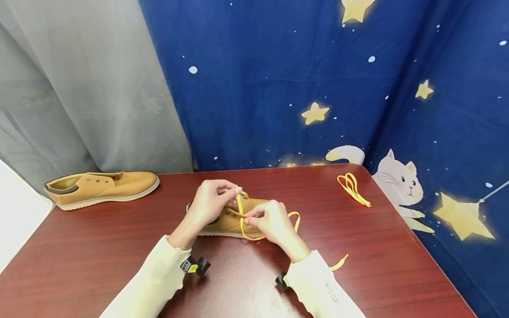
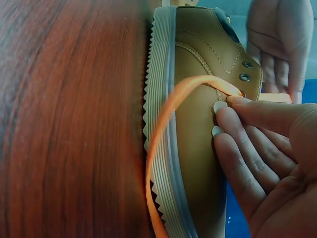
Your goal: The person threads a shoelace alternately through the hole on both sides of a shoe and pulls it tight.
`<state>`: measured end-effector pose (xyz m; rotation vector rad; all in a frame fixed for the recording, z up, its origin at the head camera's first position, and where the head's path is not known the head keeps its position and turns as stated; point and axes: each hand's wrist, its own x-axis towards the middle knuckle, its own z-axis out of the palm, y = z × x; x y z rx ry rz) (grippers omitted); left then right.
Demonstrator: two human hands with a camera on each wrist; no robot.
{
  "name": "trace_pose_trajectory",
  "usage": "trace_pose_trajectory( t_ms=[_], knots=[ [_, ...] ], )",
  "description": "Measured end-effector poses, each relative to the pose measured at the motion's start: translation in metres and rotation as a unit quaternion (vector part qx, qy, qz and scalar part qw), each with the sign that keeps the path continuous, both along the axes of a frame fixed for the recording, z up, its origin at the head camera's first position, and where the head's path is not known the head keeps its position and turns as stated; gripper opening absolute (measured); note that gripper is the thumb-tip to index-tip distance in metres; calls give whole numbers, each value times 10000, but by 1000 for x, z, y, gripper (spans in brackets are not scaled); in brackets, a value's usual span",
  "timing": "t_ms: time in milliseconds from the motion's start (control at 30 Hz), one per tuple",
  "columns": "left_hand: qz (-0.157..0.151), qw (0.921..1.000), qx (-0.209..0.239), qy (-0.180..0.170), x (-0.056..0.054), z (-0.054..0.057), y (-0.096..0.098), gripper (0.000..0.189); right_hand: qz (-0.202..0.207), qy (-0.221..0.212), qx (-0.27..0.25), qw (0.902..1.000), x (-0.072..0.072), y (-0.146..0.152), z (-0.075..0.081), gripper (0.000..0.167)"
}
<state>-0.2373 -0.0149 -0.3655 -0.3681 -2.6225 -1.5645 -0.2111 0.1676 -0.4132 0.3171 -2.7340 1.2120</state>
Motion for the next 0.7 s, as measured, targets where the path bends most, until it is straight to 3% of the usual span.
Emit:
trace_pose_trajectory(
  t_ms=[167,400,600,700],
  knots=[
    [-244,9983,498,-189,-3,11,-1,18,-37,-6,-32,10000,0,-1,0,6],
    [-491,9963,630,-313,-5,33,-8,20,-9,-44,-25,10000,-1,-1,2,6],
    [-1024,9882,814,-797,-4,46,-16,24,36,-131,-67,9999,0,0,2,6],
    [-1059,9842,1073,-932,-4,52,-20,25,21,-123,-63,9999,1,0,2,6]
  ],
)
